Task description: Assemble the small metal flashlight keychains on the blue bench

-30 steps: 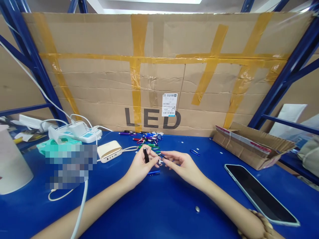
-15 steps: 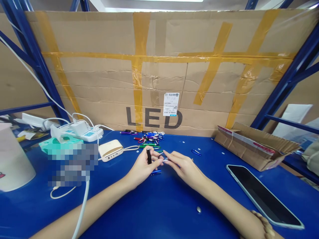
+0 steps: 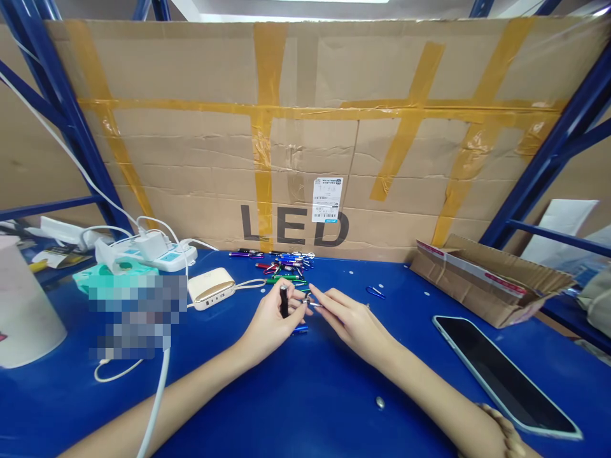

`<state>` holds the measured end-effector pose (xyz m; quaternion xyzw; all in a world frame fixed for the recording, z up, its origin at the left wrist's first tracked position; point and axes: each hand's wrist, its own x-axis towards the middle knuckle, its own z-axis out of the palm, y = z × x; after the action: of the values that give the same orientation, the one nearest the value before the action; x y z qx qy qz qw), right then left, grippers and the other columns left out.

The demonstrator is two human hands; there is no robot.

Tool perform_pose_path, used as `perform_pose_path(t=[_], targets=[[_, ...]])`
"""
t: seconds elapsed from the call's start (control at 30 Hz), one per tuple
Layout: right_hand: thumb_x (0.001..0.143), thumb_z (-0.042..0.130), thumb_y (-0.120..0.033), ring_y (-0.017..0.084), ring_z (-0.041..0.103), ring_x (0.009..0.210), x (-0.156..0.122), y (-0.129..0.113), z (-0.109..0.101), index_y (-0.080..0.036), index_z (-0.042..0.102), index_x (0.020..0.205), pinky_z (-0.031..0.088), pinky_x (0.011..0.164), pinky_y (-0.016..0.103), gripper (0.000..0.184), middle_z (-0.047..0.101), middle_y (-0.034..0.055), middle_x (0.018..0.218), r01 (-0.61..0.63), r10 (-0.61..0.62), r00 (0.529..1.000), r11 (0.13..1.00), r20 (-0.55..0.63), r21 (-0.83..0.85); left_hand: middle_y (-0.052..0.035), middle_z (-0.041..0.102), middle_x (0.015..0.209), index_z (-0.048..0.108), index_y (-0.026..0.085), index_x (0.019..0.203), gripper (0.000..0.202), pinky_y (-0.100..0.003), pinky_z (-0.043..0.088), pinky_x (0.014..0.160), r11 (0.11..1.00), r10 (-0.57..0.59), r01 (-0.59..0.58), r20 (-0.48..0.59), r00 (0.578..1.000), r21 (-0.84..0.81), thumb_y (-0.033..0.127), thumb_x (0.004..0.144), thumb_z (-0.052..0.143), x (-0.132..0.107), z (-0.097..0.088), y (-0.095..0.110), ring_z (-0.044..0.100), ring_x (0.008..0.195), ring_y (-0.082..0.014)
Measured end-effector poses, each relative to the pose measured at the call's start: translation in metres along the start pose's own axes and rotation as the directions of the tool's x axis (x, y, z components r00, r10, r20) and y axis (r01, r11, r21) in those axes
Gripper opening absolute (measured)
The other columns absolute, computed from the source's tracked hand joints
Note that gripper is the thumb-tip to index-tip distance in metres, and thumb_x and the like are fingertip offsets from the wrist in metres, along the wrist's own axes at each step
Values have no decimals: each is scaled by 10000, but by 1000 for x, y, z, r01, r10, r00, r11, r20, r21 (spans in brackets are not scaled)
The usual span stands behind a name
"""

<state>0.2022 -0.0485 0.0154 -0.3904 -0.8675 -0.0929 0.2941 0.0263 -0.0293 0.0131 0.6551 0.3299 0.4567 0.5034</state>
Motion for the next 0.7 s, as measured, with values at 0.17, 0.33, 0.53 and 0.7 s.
perform_pose_path(t=[0.17,0.33,0.53,0.7], targets=[[940,278,-248,157,620,745,0,0,3,-122,444,1274,534,649,269,394,601,78,851,0,0,1000,1000,1,-13,-9,601,852,310,205,733,260,-229,486,632,980,75,-73,-1,997,185,129,729,559,-1,-1,1,612,747,-123],[931,312,-221,160,633,768,-2,4,7,-161,433,1287,542,657,278,381,631,84,896,6,-6,1000,1000,-12,30,-14,608,822,322,206,753,223,-249,498,637,971,70,-73,18,997,229,209,771,544,-1,-1,-2,627,754,-147],[911,322,-151,164,629,791,-1,4,8,-157,426,1290,550,684,296,393,635,93,935,25,-24,1000,999,-19,38,3,579,804,316,210,749,207,-246,499,632,975,71,-66,-15,997,214,196,771,521,-2,0,-3,620,702,-130],[912,328,-165,164,619,762,0,-2,8,-151,415,1295,549,681,302,393,617,88,894,9,-9,1000,1000,-11,18,13,561,765,316,209,732,193,-252,495,623,961,89,-75,-41,995,267,220,791,499,-4,-1,2,619,648,-126]])
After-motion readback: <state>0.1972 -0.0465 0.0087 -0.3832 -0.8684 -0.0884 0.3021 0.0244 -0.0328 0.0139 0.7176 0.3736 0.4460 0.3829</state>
